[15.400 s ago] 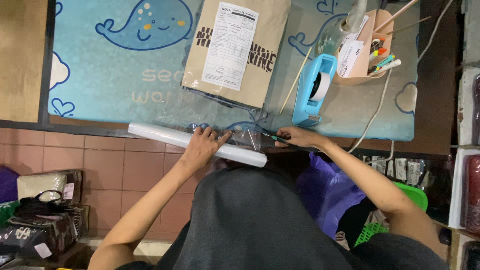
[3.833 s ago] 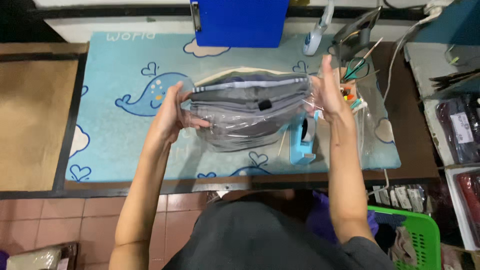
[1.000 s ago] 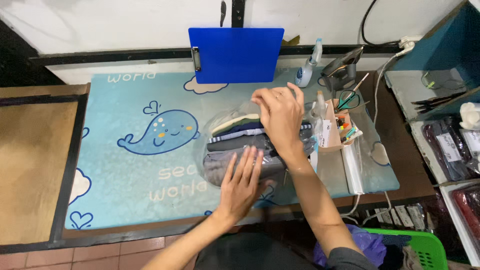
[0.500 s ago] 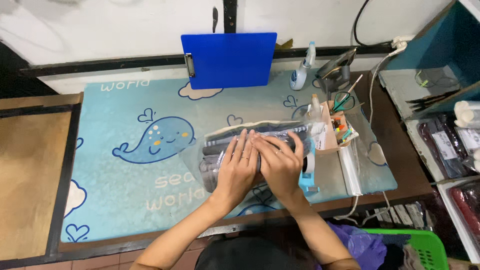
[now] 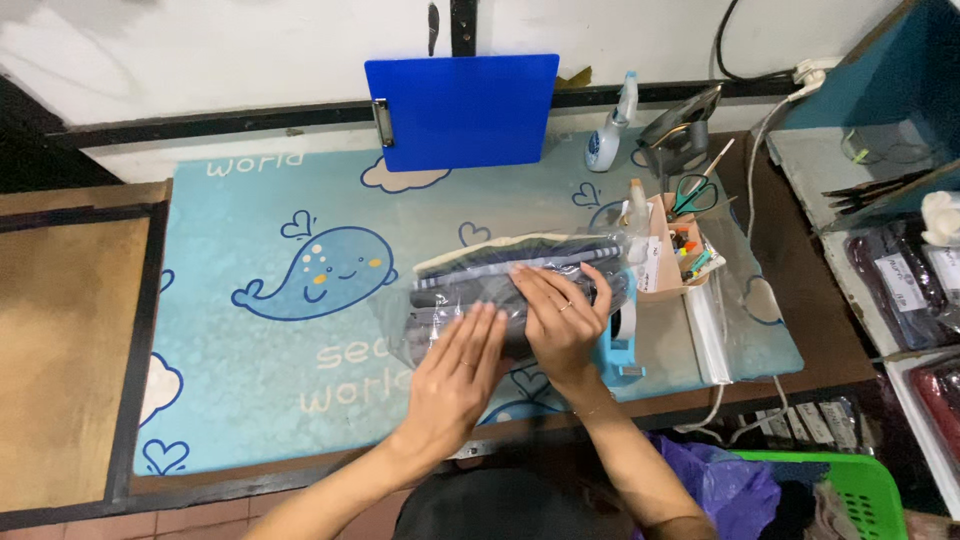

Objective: The person wraps a folded garment in plastic wrap, seals it with tape, and secures it with a wooden stick. They then place a label on a paper package and move it aside.

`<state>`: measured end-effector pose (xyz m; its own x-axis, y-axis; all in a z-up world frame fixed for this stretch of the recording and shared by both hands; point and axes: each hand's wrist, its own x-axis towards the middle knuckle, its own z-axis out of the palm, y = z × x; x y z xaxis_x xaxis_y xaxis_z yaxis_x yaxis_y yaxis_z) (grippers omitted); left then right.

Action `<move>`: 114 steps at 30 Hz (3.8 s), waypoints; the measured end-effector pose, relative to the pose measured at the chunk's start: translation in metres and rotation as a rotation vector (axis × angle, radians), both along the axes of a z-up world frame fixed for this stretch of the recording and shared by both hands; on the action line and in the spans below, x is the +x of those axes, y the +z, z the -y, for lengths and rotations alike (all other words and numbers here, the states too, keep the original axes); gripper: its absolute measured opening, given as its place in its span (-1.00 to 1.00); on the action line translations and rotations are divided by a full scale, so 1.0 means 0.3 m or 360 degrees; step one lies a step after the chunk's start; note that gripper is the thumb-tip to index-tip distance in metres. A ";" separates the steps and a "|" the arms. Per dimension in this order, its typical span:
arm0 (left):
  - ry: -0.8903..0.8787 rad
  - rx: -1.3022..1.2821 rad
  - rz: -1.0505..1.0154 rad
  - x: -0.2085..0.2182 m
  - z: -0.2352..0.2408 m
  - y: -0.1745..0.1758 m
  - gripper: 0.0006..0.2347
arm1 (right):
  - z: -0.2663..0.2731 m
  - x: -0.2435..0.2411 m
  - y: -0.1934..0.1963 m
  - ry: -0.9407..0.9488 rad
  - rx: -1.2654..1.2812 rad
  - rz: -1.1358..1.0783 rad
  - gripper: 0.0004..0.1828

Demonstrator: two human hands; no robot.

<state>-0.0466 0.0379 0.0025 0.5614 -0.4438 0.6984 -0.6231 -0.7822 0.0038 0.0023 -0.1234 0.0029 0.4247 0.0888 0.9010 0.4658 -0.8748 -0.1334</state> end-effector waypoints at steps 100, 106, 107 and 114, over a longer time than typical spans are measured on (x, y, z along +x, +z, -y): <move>0.0174 -0.0062 0.0050 0.096 0.063 -0.108 -0.36 | 0.577 -0.386 -0.591 -0.1264 0.0550 -0.1933 -0.56; 0.0143 -0.0095 0.0088 0.099 0.064 -0.109 -0.38 | 0.597 -0.322 -0.562 -0.1423 0.0455 -0.2220 -0.67; 0.0145 -0.0094 0.0086 0.102 0.063 -0.113 -0.38 | 0.593 -0.315 -0.531 -0.1422 0.0453 -0.2222 -0.67; 0.0109 -0.0108 0.0094 0.111 0.061 -0.128 -0.37 | 0.619 -0.200 -0.432 -0.1407 0.0186 -0.2625 -0.71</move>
